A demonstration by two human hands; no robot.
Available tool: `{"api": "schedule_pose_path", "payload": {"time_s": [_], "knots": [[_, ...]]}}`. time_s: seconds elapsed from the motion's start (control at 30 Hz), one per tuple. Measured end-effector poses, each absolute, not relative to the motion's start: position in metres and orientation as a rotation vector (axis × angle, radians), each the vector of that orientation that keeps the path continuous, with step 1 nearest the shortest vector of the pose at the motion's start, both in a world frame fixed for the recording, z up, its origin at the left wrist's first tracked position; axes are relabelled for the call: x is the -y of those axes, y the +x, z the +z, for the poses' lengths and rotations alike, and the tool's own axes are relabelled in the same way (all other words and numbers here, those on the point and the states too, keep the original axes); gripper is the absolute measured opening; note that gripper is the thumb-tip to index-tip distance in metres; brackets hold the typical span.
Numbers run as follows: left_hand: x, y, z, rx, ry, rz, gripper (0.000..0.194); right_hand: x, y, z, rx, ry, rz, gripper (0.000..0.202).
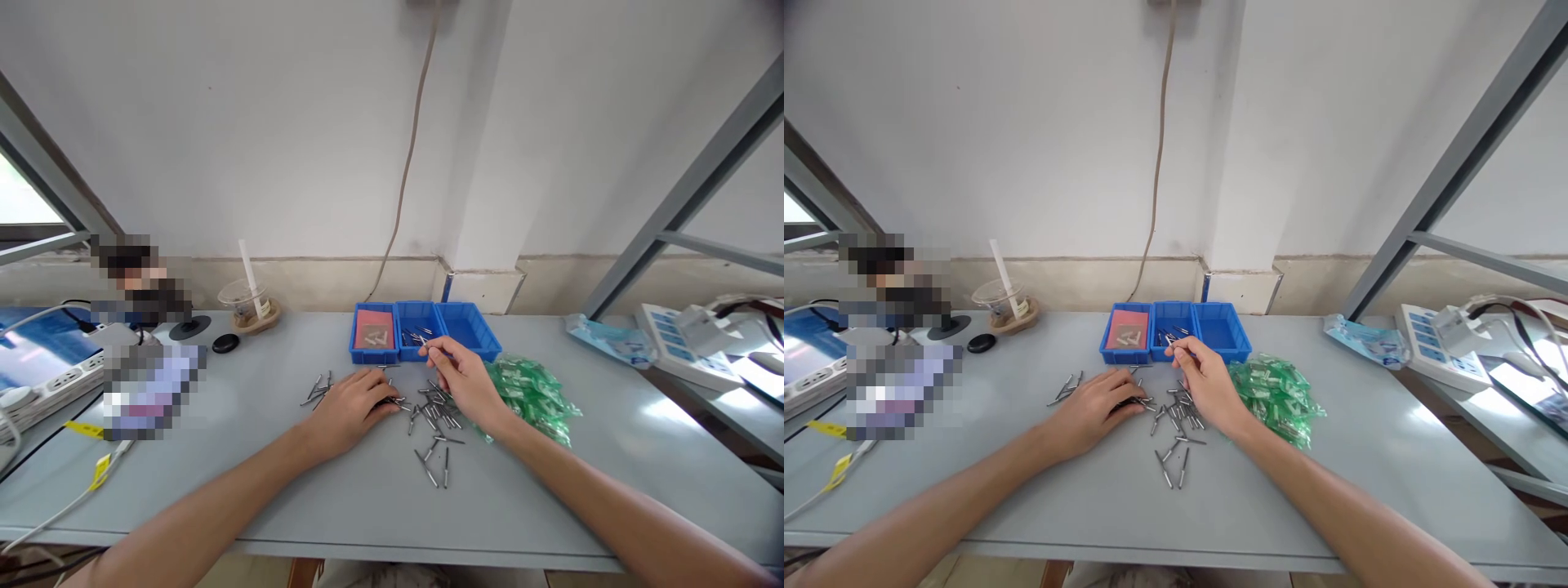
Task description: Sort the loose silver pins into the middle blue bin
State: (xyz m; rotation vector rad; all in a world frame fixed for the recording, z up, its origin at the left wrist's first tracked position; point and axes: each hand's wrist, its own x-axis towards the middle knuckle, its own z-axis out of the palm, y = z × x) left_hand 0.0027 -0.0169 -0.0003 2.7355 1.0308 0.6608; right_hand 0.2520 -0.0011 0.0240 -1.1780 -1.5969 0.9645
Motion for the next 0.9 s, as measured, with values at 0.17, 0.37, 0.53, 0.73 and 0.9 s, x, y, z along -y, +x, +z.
{"api": "schedule_pose_path", "payload": {"time_s": [0.17, 0.37, 0.53, 0.73, 0.9], "knots": [[0.017, 0.003, -0.001, -1.051, 2.745, 0.714, 0.018, 0.003, 0.252, 0.024, 1.622, -1.155, 0.88, 0.02], [0.017, 0.003, -0.001, -1.083, 2.76, 0.759, 0.016, 0.009, 0.251, 0.028, 1.677, -1.135, 0.753, 0.01], [0.017, 0.003, 0.0, -1.088, 2.748, 0.752, 0.017, 0.008, 0.251, 0.028, 1.578, -1.152, 0.978, 0.028], [0.019, 0.006, 0.0, -1.103, 2.713, 0.769, 0.018, 0.004, 0.251, 0.03, 1.354, -1.202, 1.195, 0.042], [0.019, 0.003, -0.001, -1.121, 2.712, 0.779, 0.015, 0.007, 0.251, 0.037, 1.436, -1.196, 1.094, 0.046]]}}
